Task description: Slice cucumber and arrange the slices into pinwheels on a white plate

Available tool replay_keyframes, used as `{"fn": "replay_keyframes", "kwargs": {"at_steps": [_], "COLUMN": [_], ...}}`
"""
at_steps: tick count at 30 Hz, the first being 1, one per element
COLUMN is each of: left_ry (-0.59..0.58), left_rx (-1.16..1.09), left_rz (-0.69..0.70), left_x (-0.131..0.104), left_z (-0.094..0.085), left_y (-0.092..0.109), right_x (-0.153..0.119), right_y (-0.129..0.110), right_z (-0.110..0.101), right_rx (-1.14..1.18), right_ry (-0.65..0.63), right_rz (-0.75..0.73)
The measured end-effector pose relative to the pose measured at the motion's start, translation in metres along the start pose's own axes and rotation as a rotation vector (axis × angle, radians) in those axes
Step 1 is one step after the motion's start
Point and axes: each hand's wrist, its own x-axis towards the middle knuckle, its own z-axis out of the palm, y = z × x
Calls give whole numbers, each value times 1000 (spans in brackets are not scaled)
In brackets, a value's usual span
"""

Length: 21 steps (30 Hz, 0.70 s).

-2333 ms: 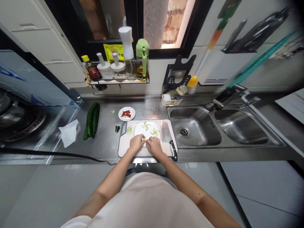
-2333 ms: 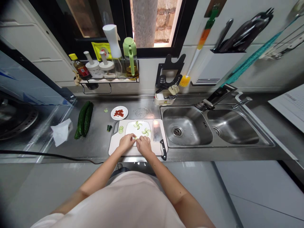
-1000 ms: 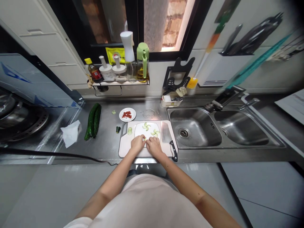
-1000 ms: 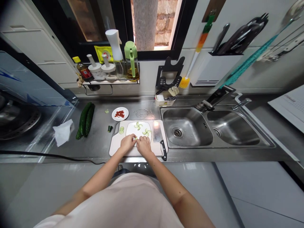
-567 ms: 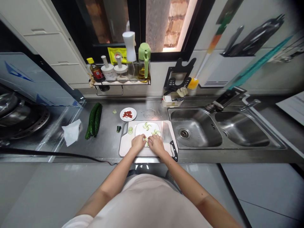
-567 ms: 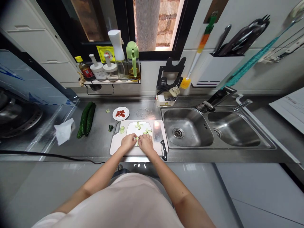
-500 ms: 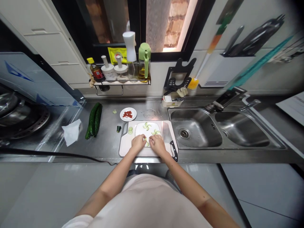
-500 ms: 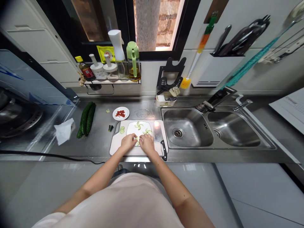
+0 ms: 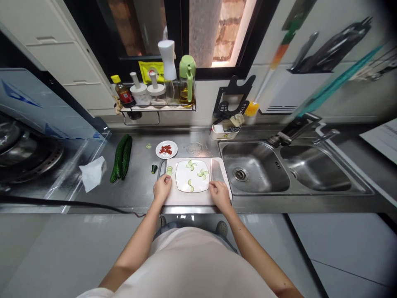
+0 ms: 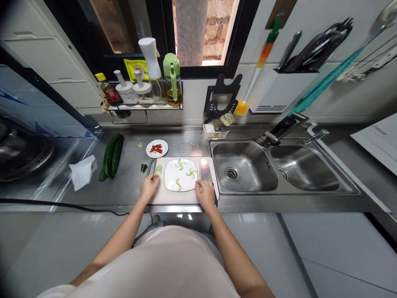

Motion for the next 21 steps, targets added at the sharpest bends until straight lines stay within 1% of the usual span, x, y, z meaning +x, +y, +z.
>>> {"fn": "replay_keyframes", "kwargs": {"at_steps": [6,12,17,21], "left_ry": [8,23,47,72], "left_rx": [22,30,12,3], "left_rz": [-108,-149,-144,-170], "left_x": [8,16,21,27], "left_z": [-4,-5,1,9], "left_y": [-4,-3,-2,2], "right_x": [0,1,1,0], "right_y": [-8,-8,-7,-8], "right_z": [7,10,10,11], "right_rx": [-6,2,10,61], "right_ry": [-33,-40,-26,-24], "right_rz": [-25,-45,-55,-61]}}
